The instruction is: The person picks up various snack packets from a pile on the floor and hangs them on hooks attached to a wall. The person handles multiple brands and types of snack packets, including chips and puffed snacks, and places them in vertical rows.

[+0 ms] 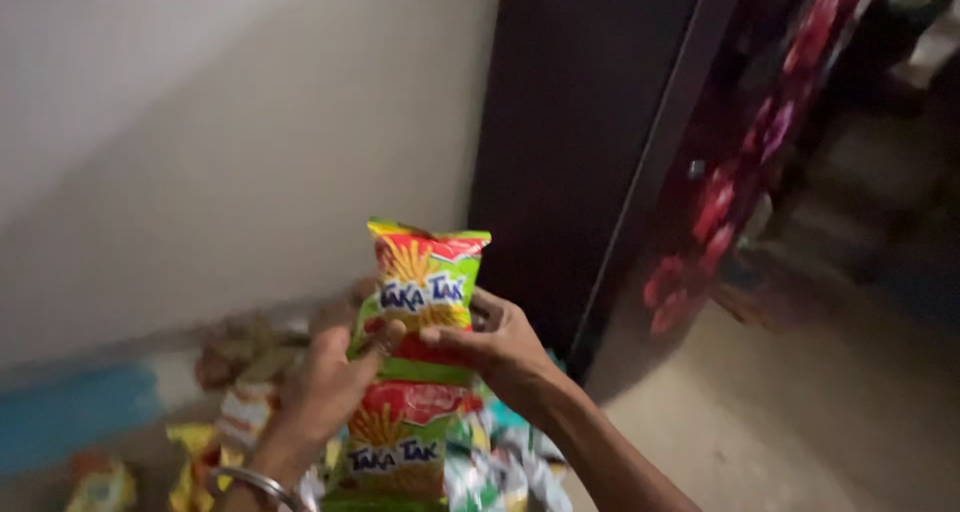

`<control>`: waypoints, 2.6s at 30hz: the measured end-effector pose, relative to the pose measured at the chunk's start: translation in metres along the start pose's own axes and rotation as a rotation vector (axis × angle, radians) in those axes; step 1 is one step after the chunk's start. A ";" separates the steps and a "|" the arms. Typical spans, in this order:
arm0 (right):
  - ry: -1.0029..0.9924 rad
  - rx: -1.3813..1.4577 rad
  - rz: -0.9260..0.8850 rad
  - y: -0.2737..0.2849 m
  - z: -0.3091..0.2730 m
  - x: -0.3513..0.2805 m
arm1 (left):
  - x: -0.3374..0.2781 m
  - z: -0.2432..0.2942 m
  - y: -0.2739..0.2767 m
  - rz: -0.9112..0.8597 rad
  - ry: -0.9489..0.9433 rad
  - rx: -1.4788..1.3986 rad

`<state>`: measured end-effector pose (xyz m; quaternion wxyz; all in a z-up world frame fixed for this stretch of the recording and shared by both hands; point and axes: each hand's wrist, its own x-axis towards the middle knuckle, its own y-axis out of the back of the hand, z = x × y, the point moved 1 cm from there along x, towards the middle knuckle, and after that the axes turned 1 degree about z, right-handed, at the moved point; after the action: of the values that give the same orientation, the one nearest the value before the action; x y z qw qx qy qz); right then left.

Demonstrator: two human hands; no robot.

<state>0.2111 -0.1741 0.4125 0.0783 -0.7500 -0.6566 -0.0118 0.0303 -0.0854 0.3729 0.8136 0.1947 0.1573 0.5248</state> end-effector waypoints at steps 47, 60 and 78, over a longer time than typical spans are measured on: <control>0.382 -0.673 0.200 -0.052 -0.909 -0.005 | -0.060 0.919 0.434 -0.073 -1.081 -0.438; 0.368 -1.032 0.655 0.000 -0.936 -0.126 | -0.120 1.078 0.339 -0.238 -1.111 -0.754; 0.218 -1.482 1.648 0.050 -1.087 -0.338 | -0.253 1.280 0.209 -0.691 -1.225 -1.158</control>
<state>0.3061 -0.6575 1.4403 -0.3477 -0.8129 0.2221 -0.4110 0.3525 -0.4332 1.6061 0.8374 -0.0575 -0.5408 0.0537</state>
